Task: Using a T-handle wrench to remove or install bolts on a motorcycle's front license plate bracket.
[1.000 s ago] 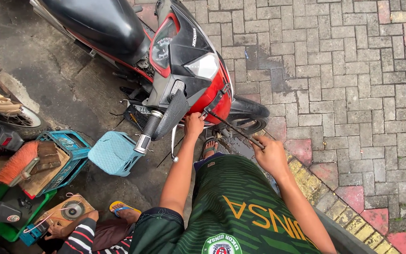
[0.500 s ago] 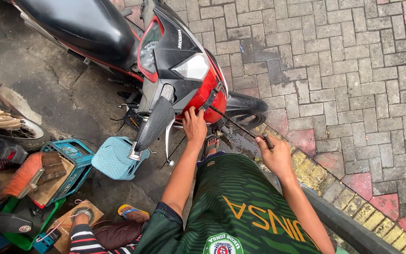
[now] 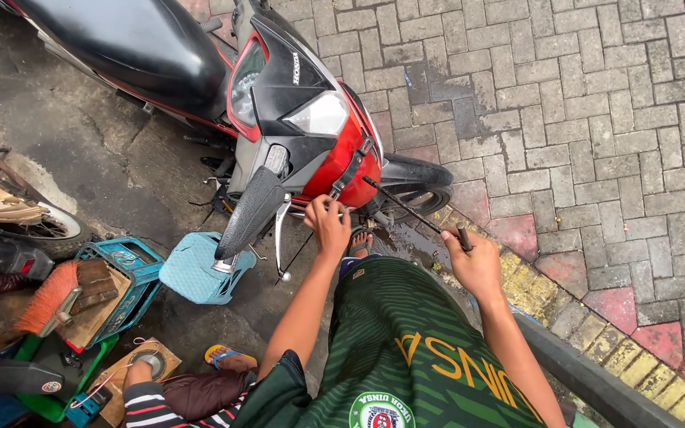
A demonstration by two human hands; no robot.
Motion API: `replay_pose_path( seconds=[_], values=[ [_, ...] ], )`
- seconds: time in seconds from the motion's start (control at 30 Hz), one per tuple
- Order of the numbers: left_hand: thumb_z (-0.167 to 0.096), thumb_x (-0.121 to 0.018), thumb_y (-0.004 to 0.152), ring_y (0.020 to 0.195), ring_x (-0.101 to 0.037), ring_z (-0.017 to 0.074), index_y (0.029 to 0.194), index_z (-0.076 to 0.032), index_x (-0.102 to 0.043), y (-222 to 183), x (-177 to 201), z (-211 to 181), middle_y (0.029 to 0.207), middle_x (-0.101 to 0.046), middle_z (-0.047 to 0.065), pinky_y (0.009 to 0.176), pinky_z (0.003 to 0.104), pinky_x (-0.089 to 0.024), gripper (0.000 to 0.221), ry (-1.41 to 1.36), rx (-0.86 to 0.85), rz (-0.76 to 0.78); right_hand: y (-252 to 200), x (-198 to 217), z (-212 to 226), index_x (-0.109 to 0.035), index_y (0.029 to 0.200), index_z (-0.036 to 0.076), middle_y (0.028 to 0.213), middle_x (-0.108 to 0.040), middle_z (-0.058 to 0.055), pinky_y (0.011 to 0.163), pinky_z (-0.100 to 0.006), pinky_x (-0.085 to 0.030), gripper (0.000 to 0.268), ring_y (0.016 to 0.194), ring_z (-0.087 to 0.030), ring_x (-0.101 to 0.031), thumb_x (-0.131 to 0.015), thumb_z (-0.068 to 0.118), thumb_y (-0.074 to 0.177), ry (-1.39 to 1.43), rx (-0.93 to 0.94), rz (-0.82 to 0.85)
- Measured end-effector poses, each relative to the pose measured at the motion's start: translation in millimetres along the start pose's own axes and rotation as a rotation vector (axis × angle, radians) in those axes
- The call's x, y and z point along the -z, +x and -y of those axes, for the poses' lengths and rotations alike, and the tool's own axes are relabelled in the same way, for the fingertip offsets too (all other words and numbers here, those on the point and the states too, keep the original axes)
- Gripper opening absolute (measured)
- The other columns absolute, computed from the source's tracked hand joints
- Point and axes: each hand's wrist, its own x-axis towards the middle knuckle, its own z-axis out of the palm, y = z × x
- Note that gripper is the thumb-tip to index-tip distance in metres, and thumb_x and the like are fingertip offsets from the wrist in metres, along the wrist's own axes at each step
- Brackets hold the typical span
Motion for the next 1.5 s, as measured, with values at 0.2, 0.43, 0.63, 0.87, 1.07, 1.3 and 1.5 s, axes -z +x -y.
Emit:
replay_pose_path(
  seconds=[0.2,0.43,0.63,0.87,1.07,1.3,1.5],
  values=[
    [-0.034,-0.087,0.075,0.115,-0.049,0.0245,0.079,-0.026,-0.063,-9,9,10,0.108,-0.058,-0.009,0.093,0.049,-0.034,0.026,-0.069,0.013,-0.134,4,2,-23,-0.084,0.101,0.021,0.070,-0.073,-0.014,0.075,-0.046,-0.052,0.014,0.081,-0.040,-0.072,-0.072,0.027,0.095,-0.014,-0.020,-0.014],
    [-0.022,-0.066,0.099,0.113,-0.055,0.0214,0.095,-0.020,-0.072,23,5,-15,0.115,-0.066,-0.008,0.087,0.043,-0.040,0.008,-0.076,-0.039,-0.154,0,12,-26,-0.084,0.101,0.020,0.075,-0.073,-0.016,0.074,-0.045,-0.053,0.014,0.082,-0.040,-0.072,-0.073,0.026,0.094,-0.006,-0.013,-0.036],
    [-0.009,-0.064,0.095,0.114,-0.057,0.0284,0.127,-0.008,-0.064,65,-16,-31,0.122,-0.062,0.007,0.085,0.042,-0.048,0.031,-0.122,-0.136,0.085,-5,14,-32,-0.084,0.100,0.018,0.077,-0.075,-0.017,0.074,-0.045,-0.053,0.013,0.083,-0.041,-0.072,-0.074,0.023,0.094,0.016,-0.018,-0.065],
    [-0.004,-0.070,0.087,0.110,-0.059,0.0304,0.128,-0.007,-0.060,105,-57,-33,0.121,-0.060,0.011,0.090,0.042,-0.052,0.042,-0.021,-0.153,0.154,-3,9,-42,-0.084,0.101,0.021,0.074,-0.076,-0.012,0.074,-0.041,-0.054,0.013,0.081,-0.035,-0.074,-0.075,0.025,0.093,0.017,-0.054,-0.078],
    [0.010,-0.065,0.082,0.110,-0.061,0.0321,0.126,-0.006,-0.062,104,-62,-18,0.118,-0.062,0.012,0.094,0.040,-0.052,0.047,-0.147,-0.190,0.156,13,4,-17,-0.084,0.101,0.020,0.069,-0.074,-0.011,0.072,-0.038,-0.055,0.014,0.075,-0.034,-0.074,-0.081,0.026,0.088,0.037,-0.041,-0.068],
    [0.017,-0.053,0.083,0.116,-0.061,0.0342,0.129,-0.006,-0.064,109,-48,-8,0.122,-0.065,0.016,0.104,0.041,-0.049,0.053,-0.317,-0.229,0.245,53,-15,-13,-0.084,0.097,0.019,0.075,-0.074,-0.015,0.078,-0.041,-0.055,0.013,0.085,-0.039,-0.073,-0.082,0.025,0.086,0.051,0.022,-0.053],
    [0.018,-0.054,0.082,0.118,-0.061,0.0333,0.131,-0.005,-0.064,110,-45,-10,0.124,-0.065,0.016,0.105,0.041,-0.049,0.055,-0.329,-0.194,0.278,60,-12,2,-0.084,0.098,0.018,0.080,-0.075,-0.014,0.079,-0.042,-0.055,0.013,0.088,-0.040,-0.072,-0.083,0.022,0.085,0.035,0.068,-0.060]
  ],
)
